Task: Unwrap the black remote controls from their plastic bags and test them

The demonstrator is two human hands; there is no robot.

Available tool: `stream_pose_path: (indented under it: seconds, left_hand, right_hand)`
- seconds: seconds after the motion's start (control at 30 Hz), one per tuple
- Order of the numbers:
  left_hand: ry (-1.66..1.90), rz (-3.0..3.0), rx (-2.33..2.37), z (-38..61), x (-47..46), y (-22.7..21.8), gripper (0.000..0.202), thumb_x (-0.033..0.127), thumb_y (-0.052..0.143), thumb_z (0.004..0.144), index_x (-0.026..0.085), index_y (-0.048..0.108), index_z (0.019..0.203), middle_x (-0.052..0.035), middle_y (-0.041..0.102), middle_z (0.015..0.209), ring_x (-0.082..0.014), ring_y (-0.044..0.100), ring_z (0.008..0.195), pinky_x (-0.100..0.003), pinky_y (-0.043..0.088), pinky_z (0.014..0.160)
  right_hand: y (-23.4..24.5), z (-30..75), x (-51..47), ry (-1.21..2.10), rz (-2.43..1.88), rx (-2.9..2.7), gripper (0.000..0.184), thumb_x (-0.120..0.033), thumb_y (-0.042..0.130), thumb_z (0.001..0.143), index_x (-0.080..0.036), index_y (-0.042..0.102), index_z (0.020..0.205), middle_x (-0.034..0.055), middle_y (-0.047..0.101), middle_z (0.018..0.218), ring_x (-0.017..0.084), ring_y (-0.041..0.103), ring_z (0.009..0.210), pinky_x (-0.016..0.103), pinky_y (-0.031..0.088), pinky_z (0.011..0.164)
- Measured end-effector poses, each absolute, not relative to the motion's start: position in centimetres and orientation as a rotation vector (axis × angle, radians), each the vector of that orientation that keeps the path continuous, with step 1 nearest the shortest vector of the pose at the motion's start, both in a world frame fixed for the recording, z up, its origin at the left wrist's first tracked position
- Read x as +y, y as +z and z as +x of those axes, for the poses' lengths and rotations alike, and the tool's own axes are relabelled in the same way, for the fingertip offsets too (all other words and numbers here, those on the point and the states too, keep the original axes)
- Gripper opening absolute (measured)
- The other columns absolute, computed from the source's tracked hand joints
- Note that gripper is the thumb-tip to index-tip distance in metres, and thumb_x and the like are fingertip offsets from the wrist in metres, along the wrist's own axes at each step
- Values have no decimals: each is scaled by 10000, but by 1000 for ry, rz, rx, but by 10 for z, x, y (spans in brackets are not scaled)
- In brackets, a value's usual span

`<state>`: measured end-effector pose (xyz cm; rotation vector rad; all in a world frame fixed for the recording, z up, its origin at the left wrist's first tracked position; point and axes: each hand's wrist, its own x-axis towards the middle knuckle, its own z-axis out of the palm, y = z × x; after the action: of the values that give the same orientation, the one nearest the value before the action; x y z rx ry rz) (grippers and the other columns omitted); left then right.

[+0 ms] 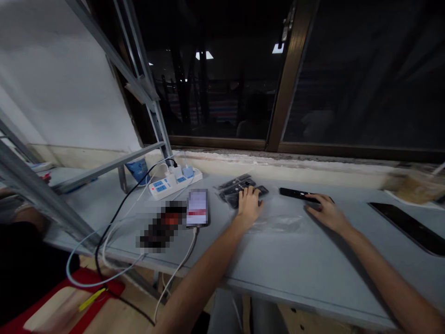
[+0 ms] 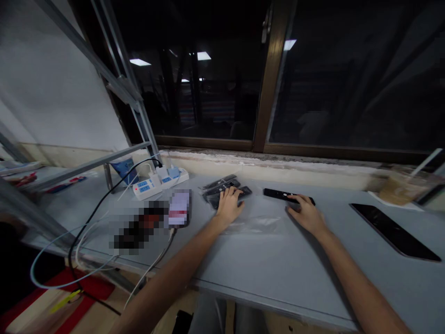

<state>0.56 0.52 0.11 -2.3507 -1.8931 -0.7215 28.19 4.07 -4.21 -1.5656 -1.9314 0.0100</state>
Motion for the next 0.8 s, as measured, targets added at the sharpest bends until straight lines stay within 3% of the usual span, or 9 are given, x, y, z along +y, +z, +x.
stream_pose_path:
  seconds: [0.27,0.8]
  left_hand:
    - [-669,-2278,-1994,5,7,-3,384,298,515,815,139,481,1163,-124,501,1191,-259,439,1129,-409,312,984]
    - [-572,-2284,-2004,1,12,1,430,310,583,784,184,464,1177,-102,515,1188,-247,412,1170,-403,295,1004]
  right_hand:
    - [-45,286,48,79,-1541,-1918,348,-389,531,723,-204,609,1007,98,548,1044,127,541,543,357,506,677]
    - [-46,287,51,44,-1510,-1965,338,-387,519,727,-203,584,1003,104,570,1045,181,584,670,346,500,665]
